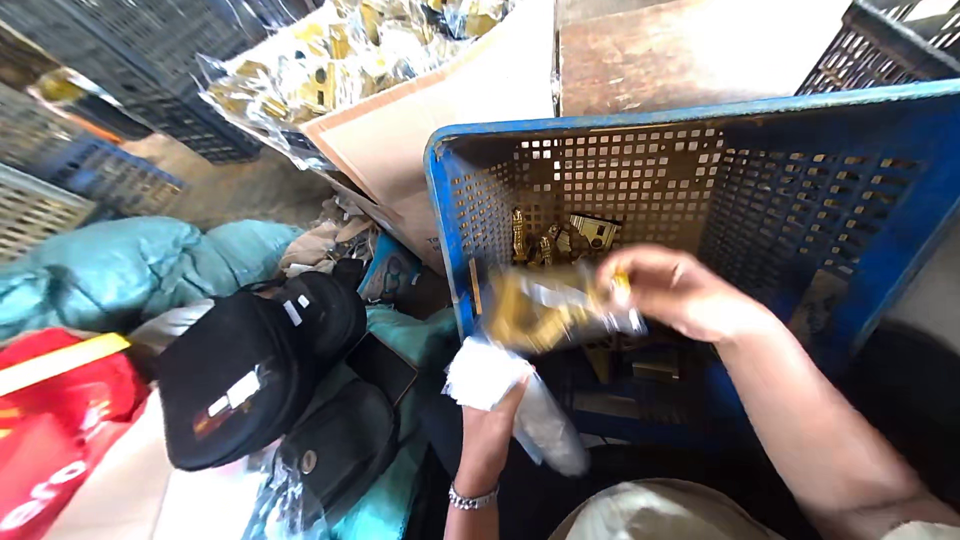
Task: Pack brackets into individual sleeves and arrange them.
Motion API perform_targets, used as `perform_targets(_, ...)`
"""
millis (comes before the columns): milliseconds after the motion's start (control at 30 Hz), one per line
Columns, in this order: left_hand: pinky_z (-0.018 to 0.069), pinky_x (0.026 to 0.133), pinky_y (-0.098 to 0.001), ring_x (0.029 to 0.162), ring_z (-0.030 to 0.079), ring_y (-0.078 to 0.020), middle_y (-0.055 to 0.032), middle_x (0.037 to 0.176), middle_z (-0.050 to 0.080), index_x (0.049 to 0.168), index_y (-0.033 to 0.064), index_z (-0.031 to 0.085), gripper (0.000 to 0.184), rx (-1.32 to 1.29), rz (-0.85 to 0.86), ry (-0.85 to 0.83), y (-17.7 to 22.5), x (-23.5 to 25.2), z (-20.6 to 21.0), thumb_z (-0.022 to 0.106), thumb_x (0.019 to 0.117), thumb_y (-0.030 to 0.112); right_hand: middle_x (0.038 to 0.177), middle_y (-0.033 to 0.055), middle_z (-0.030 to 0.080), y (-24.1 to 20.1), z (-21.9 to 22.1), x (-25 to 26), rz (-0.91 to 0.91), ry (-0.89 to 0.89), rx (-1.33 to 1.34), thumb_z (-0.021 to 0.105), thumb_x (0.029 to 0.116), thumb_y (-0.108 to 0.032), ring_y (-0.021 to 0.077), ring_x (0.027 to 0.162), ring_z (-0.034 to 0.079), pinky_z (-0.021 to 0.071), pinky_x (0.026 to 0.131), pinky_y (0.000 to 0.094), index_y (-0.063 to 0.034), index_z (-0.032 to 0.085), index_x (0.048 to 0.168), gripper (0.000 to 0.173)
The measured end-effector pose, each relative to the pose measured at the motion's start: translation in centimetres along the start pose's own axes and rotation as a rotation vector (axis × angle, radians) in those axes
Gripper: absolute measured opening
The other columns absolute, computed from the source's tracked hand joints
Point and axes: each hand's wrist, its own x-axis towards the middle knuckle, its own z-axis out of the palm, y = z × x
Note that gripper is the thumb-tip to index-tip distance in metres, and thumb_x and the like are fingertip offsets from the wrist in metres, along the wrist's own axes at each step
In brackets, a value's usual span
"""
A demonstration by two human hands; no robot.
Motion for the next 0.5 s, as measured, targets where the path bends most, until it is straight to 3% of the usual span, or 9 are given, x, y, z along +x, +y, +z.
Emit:
perform_targets(67, 0.0588, 0.090, -0.0234, 0.097, 0.068, -0.0032, -0.0034, 0.105, 0.070, 0.126, -0.0113, 0.049, 0.061, 0.080, 0.085, 0.017, -0.5, 0.1, 0.9, 0.079, 0.0737, -0.005, 0.129, 0.0002, 0.065, 0.3, 1.2, 1.4, -0.104, 0.166, 0.147, 0.060, 0.0970, -0.006, 0.0160, 0.112, 0.068, 0.0589, 0.097, 0.0362, -0.0208, 0.061, 0.127, 0.033)
perform_targets(100, 0.0584, 0.090, -0.0224, 0.097, 0.068, -0.0022, -0.0040, 0.104, 0.070, 0.124, -0.0137, 0.050, 0.062, 0.116, 0.148, -0.005, -0.8, 0.3, 1.2, 0.083, 0.0719, -0.003, 0.132, 0.0048, 0.063, 1.1, 2.3, 1.3, -0.047, 0.184, 0.056, 0.061, 0.0963, -0.008, 0.0186, 0.112, 0.068, 0.0592, 0.097, 0.0377, -0.0160, 0.057, 0.132, 0.037)
perform_targets(167, 0.0573, 0.091, -0.0223, 0.097, 0.068, -0.0022, -0.0066, 0.102, 0.072, 0.116, -0.0178, 0.054, 0.059, 0.200, 0.312, -0.085, -1.6, 0.9, 1.7, 0.086, 0.0712, 0.004, 0.131, 0.0161, 0.062, 3.6, 4.8, -0.2, 0.157, 0.045, -0.180, 0.072, 0.0929, -0.014, 0.0174, 0.104, 0.069, 0.0595, 0.090, 0.0323, 0.0014, 0.061, 0.132, 0.044)
perform_targets(200, 0.0572, 0.090, -0.0219, 0.095, 0.068, -0.0018, -0.0061, 0.099, 0.072, 0.112, -0.0170, 0.057, 0.056, 0.233, 0.377, -0.108, -1.9, 1.2, 2.1, 0.086, 0.0702, 0.007, 0.124, 0.0170, 0.065, 4.7, 5.7, -0.9, 0.223, -0.019, -0.235, 0.073, 0.0927, -0.015, 0.0144, 0.098, 0.069, 0.0586, 0.087, 0.0287, 0.0054, 0.065, 0.125, 0.039)
perform_targets(267, 0.0582, 0.090, -0.0239, 0.094, 0.069, -0.0038, -0.0042, 0.098, 0.073, 0.110, -0.0131, 0.060, 0.051, 0.179, 0.402, -0.154, -2.2, 1.2, 2.9, 0.086, 0.0691, 0.001, 0.098, 0.0067, 0.070, 6.3, 6.4, -2.0, 0.216, 0.017, -0.204, 0.068, 0.0948, -0.009, 0.0042, 0.082, 0.067, 0.0582, 0.077, 0.0214, 0.0061, 0.069, 0.105, 0.019)
perform_targets(333, 0.0602, 0.088, -0.0260, 0.091, 0.072, -0.0055, -0.0003, 0.095, 0.075, 0.108, -0.0064, 0.062, 0.047, 0.037, 0.223, -0.206, -1.1, 0.2, 3.7, 0.084, 0.0664, -0.010, 0.084, -0.0037, 0.067, 6.6, 6.2, -2.7, 0.221, 0.093, -0.154, 0.061, 0.0991, -0.008, -0.0034, 0.071, 0.063, 0.0562, 0.070, 0.0157, 0.0026, 0.068, 0.100, 0.012)
perform_targets(433, 0.0612, 0.081, -0.0245, 0.084, 0.072, -0.0056, 0.0016, 0.089, 0.075, 0.107, 0.0009, 0.061, 0.045, -0.133, -0.137, -0.304, 1.2, -0.9, 3.8, 0.078, 0.0667, -0.011, 0.071, -0.0098, 0.057, 6.6, 6.7, -4.1, 0.308, 0.135, -0.117, 0.057, 0.1032, -0.015, -0.0063, 0.058, 0.053, 0.0478, 0.058, 0.0126, -0.0040, 0.063, 0.091, 0.017)
perform_targets(500, 0.0604, 0.079, -0.0226, 0.086, 0.071, -0.0043, 0.0015, 0.095, 0.074, 0.117, -0.0012, 0.059, 0.053, -0.099, -0.105, -0.286, 0.9, -0.3, 3.2, 0.078, 0.0689, -0.007, 0.064, -0.0116, 0.057, 6.7, 6.6, -5.1, 0.343, 0.133, -0.005, 0.059, 0.1010, -0.013, -0.0033, 0.052, 0.054, 0.0500, 0.053, 0.0155, -0.0103, 0.060, 0.084, 0.017)
